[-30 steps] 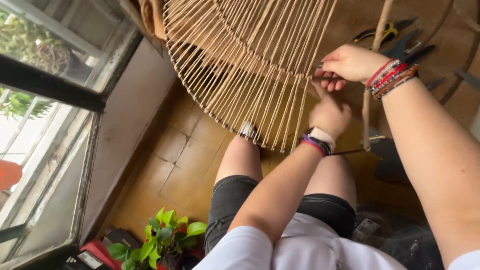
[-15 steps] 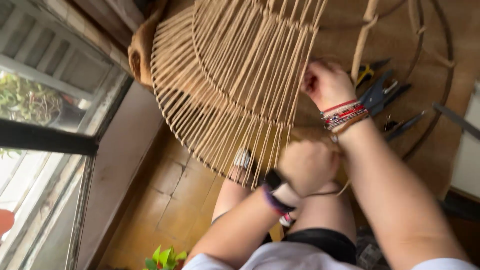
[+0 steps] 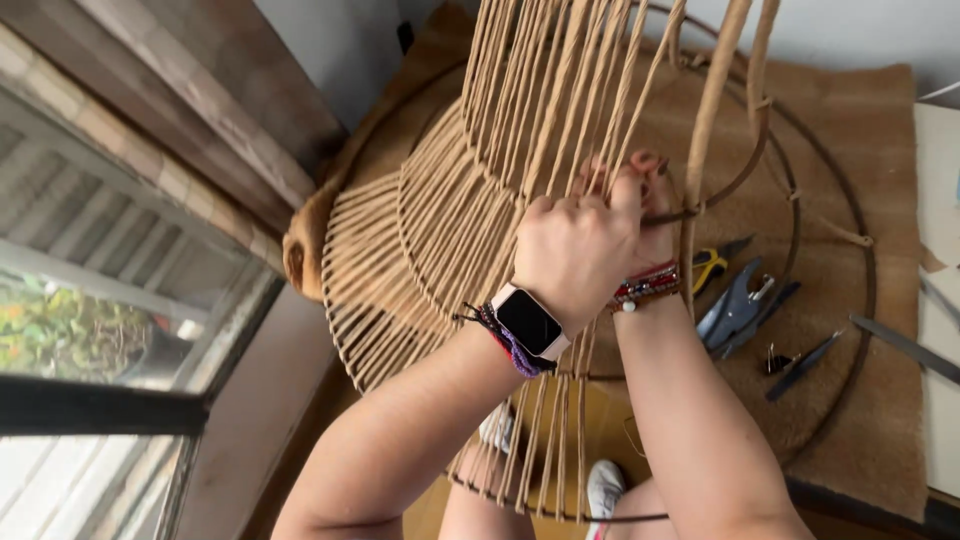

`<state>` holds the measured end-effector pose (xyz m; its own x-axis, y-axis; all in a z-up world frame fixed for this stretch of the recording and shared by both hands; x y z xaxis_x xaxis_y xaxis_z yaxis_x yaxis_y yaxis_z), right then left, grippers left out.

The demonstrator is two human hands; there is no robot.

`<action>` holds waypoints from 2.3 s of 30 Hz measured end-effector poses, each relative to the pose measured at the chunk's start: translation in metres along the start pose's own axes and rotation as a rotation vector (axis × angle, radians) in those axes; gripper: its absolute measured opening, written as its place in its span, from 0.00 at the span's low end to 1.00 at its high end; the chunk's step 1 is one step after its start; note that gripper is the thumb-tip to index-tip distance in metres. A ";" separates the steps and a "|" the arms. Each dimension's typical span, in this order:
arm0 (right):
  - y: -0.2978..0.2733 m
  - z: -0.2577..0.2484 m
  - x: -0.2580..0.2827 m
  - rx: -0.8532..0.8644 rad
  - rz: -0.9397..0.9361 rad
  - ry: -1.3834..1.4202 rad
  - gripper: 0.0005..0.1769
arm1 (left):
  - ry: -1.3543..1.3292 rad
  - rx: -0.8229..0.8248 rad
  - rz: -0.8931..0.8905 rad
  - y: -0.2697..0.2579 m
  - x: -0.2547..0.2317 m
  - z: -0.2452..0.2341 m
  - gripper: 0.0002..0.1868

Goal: Weaving thin strands of material onto a circular wooden frame to create a furniture piece

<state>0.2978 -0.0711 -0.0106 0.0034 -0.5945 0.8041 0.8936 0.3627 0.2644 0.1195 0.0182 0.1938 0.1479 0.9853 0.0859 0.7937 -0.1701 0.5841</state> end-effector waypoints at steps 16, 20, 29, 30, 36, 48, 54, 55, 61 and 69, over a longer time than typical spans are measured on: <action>-0.116 0.103 0.126 -0.098 0.142 -0.204 0.09 | -1.110 0.030 0.300 -0.016 0.047 0.009 0.09; -0.102 0.105 0.143 0.011 0.365 -0.399 0.28 | -1.385 0.126 0.198 -0.125 -0.017 0.015 0.12; -0.146 0.118 0.162 0.259 0.442 -0.138 0.22 | -1.262 0.389 0.041 -0.275 -0.101 0.055 0.23; -0.165 0.130 0.168 0.284 0.325 -0.110 0.21 | -1.311 0.358 -0.121 -0.280 -0.094 0.059 0.20; -0.335 0.068 0.055 0.665 0.520 -1.110 0.05 | -1.737 0.278 -0.501 -0.268 -0.077 0.038 0.20; -0.334 0.081 0.071 0.664 0.884 -1.398 0.11 | -1.775 0.752 -0.400 -0.254 -0.074 0.024 0.24; -0.280 0.158 0.159 0.363 0.274 -0.200 0.22 | -0.744 0.650 -0.276 -0.267 -0.076 0.043 0.28; -0.281 0.155 0.164 0.308 0.240 -0.465 0.18 | -0.738 0.675 -0.292 -0.266 -0.076 0.046 0.32; -0.385 0.056 0.041 0.985 0.888 -1.776 0.13 | -1.919 0.563 -0.688 -0.284 -0.087 0.039 0.19; -0.299 0.163 0.164 0.486 0.336 -0.332 0.35 | -1.014 0.372 -0.330 -0.278 -0.084 0.031 0.41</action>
<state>-0.0422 -0.1596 0.1292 0.0383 -0.1697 0.9847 0.5647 0.8167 0.1188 -0.0948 -0.0181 -0.0008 0.1751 0.5421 -0.8219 0.9839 -0.0663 0.1659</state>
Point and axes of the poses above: each hand's wrist, its own y-axis towards the middle knuckle, its own z-axis out of the palm, x = y × z, the point moved 5 cm from there along y, towards the middle knuckle, and after that the axes turned 15 degrees about x, right-handed, at the moved point
